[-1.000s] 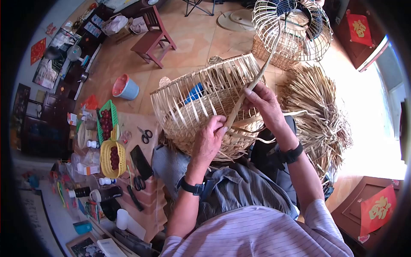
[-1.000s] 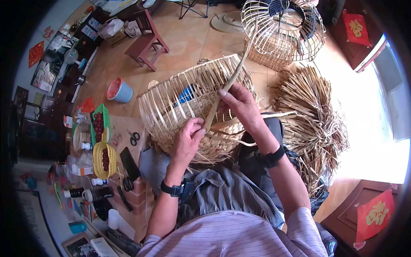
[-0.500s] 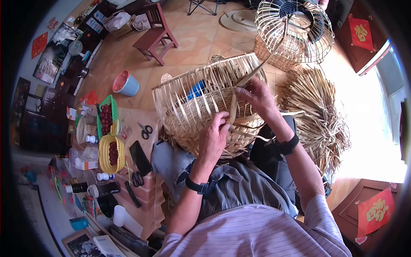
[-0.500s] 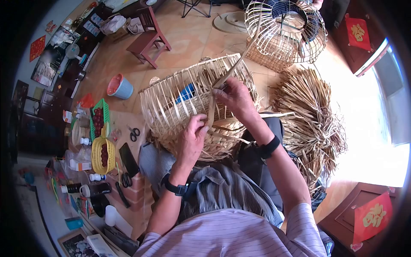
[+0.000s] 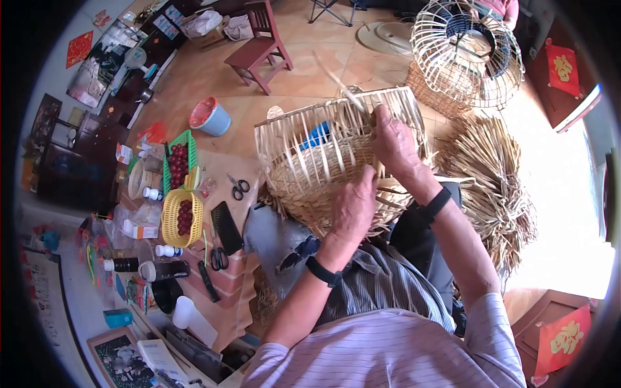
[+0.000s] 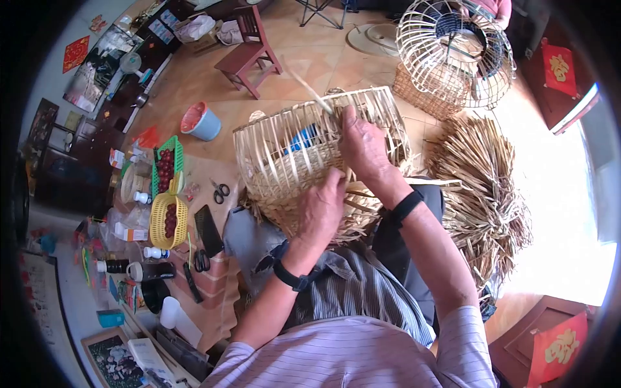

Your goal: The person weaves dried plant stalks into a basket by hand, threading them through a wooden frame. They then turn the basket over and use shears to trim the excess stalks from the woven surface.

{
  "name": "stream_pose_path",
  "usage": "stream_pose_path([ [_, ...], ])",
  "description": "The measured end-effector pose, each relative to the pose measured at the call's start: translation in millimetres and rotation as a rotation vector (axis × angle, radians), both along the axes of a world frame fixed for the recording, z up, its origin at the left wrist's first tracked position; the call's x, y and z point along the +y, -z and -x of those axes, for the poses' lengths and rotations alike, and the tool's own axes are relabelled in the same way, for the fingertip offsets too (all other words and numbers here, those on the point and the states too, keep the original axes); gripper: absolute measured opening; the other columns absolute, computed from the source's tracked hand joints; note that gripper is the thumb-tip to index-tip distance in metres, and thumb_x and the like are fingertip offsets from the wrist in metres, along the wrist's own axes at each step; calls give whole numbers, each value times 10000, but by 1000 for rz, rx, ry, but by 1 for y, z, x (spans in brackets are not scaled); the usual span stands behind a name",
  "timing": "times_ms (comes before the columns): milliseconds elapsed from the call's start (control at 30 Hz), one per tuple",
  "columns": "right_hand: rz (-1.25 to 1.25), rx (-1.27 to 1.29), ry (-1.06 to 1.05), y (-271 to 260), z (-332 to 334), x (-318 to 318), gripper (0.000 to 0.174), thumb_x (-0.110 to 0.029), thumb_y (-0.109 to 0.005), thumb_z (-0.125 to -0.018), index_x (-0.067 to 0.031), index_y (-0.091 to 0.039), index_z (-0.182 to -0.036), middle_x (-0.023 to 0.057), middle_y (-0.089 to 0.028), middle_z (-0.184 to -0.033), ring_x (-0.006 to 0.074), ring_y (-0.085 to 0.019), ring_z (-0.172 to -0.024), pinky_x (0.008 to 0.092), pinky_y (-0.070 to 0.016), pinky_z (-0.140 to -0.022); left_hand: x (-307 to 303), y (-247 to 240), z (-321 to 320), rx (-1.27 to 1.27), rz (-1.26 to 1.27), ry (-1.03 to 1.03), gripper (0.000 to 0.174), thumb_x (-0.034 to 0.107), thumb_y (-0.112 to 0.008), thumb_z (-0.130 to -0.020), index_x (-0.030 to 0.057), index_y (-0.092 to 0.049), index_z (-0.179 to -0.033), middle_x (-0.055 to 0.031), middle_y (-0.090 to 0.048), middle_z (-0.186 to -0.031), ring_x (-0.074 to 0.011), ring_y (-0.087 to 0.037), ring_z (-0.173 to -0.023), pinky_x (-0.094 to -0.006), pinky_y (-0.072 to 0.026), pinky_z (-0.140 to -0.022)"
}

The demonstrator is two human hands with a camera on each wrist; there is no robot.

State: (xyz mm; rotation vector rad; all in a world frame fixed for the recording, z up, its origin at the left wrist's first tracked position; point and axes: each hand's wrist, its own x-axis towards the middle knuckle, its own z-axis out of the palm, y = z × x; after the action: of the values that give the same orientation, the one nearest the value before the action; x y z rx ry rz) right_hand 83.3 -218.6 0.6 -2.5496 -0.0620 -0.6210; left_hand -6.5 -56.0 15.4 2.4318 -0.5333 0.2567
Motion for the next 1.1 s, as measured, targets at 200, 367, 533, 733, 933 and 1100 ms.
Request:
stream_pose_path([
  [200, -982, 285, -254, -30, 27, -24, 302, -78, -837, -985, -2, -577, -1118, 107, -746, -829, 119, -622, -578, 305, -486, -471, 0, -1, 2, 72, 9, -14, 146, 243, -720, -1059, 162, -658, -1164, -167, -781, -852, -422, -773, -798, -558, -581, -679],
  [367, -1370, 312, -233, -1, 57, -48, 247, -72, -818, -1009, -25, -585, -1074, 76, -721, -796, 80, -536, -488, 258, -402, -418, -4, 0, -1, 119, -105, -59, 185, 262, -726, -1046, 175, -616, -1166, -165, -756, -802, -431, -760, -773, -564, -570, -668],
  [533, -1539, 368, -176, 33, 108, -61, 212, -85, -817, -1010, -51, -611, -1041, 95, -804, -906, 43, -479, -490, 246, -347, -428, -1, 5, 0, 79, -55, -26, 189, 267, -718, -1060, 181, -609, -1187, -159, -762, -794, -432, -764, -772, -558, -569, -666],
  [733, -1410, 486, -131, 28, 167, -77, 261, -100, -878, -962, -63, -619, -976, 69, -797, -850, 49, -503, -453, 226, -361, -399, 0, -6, 1, 101, -36, 21, 214, 291, -744, -1056, 141, -618, -1143, -106, -784, -823, -353, -784, -768, -482, -575, -655],
  [933, -1286, 605, -31, 7, 191, -62, 277, -103, -905, -940, -73, -629, -952, 14, -734, -718, 48, -510, -433, 230, -355, -379, 20, 4, -3, 193, 156, 114, 184, 198, -749, -1055, 181, -700, -1231, -129, -803, -876, -323, -805, -803, -428, -583, -646],
  [1100, -1261, 389, -105, 27, 164, -88, 216, -111, -832, -1009, -59, -626, -1043, 96, -834, -916, 58, -636, -578, 222, -435, -445, 11, -9, 10, -73, -82, 127, 178, 135, -724, -1033, 70, -742, -1198, -119, -792, -966, -323, -750, -902, -469, -533, -881],
])
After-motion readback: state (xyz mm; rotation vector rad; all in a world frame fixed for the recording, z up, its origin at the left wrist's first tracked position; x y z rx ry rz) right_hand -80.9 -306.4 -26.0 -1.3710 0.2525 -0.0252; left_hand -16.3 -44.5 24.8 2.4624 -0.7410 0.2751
